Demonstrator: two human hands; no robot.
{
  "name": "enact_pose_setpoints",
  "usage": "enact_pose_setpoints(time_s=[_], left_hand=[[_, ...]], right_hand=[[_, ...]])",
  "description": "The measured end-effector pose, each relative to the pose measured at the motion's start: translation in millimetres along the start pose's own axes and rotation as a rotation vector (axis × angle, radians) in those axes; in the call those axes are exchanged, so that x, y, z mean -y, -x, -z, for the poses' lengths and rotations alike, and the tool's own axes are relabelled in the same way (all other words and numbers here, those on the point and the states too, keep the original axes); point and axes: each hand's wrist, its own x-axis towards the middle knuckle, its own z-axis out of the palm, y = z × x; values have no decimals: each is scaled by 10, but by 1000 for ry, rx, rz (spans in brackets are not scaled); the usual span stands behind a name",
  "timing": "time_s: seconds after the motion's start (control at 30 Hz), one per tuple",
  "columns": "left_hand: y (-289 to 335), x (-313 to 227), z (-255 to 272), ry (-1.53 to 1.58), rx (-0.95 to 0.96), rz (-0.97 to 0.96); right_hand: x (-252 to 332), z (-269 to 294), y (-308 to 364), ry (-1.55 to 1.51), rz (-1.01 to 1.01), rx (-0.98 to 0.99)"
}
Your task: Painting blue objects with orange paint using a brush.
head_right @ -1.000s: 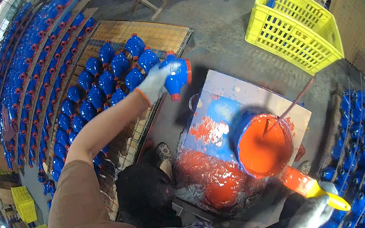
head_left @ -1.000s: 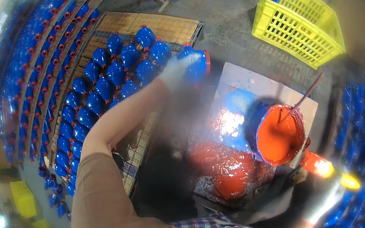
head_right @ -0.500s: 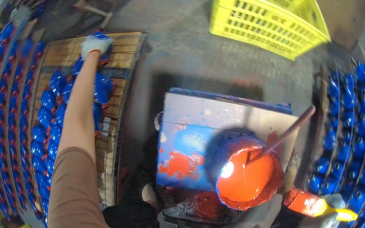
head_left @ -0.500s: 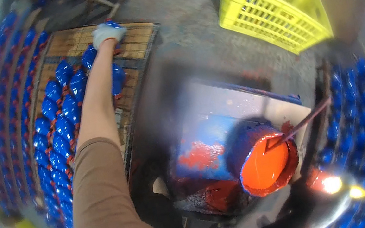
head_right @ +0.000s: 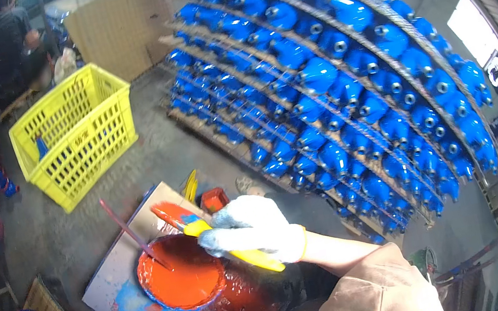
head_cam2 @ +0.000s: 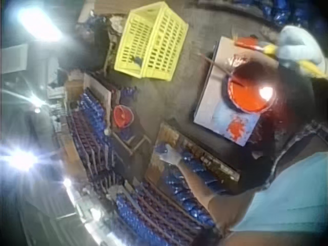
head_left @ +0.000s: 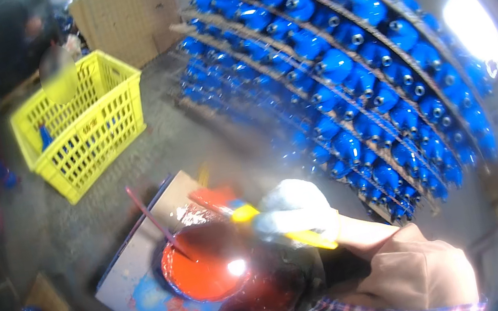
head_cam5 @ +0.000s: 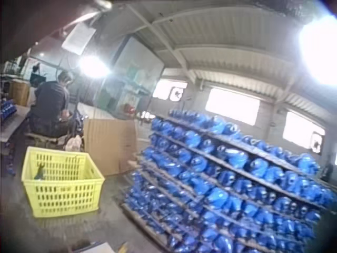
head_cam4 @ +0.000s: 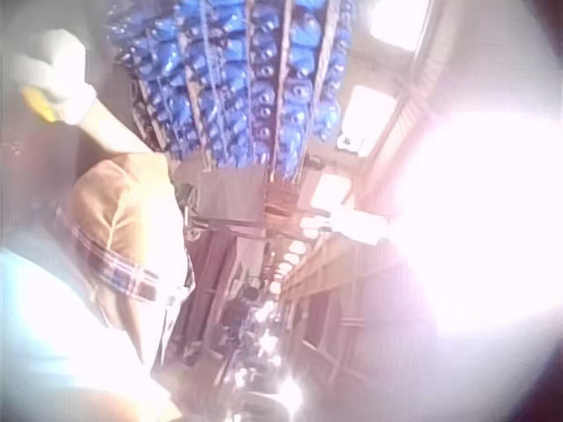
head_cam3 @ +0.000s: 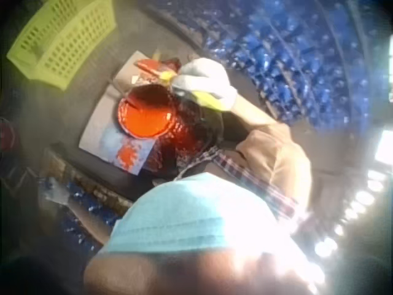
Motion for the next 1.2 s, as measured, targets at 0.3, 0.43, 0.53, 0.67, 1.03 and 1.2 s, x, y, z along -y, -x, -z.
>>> enact_pose_setpoints(time_s=[0.3, 0.43, 0.53, 0.67, 1.03, 1.2], left_hand=[[1650, -804, 1005, -251, -73, -586], [2253, -1366, 1546, 271, -84, -385], [2635, -1690, 1860, 56, -131, -306], [3245, -1698, 2056, 240, -80, 143], [3841, -1085, 2672, 296, -213, -8], [3387, -1560, 2739, 430, -136, -107]], right_hand=[[229, 1707, 40, 858, 247, -292], [123, 2879, -12, 1176, 247, -412], [-169, 3591, -299, 1214, 145, -528], [-775, 4219, -910, 1314, -41, -458], [-1196, 4482, -1263, 1318, 133, -448], [-271, 4329, -615, 1221, 329, -495]])
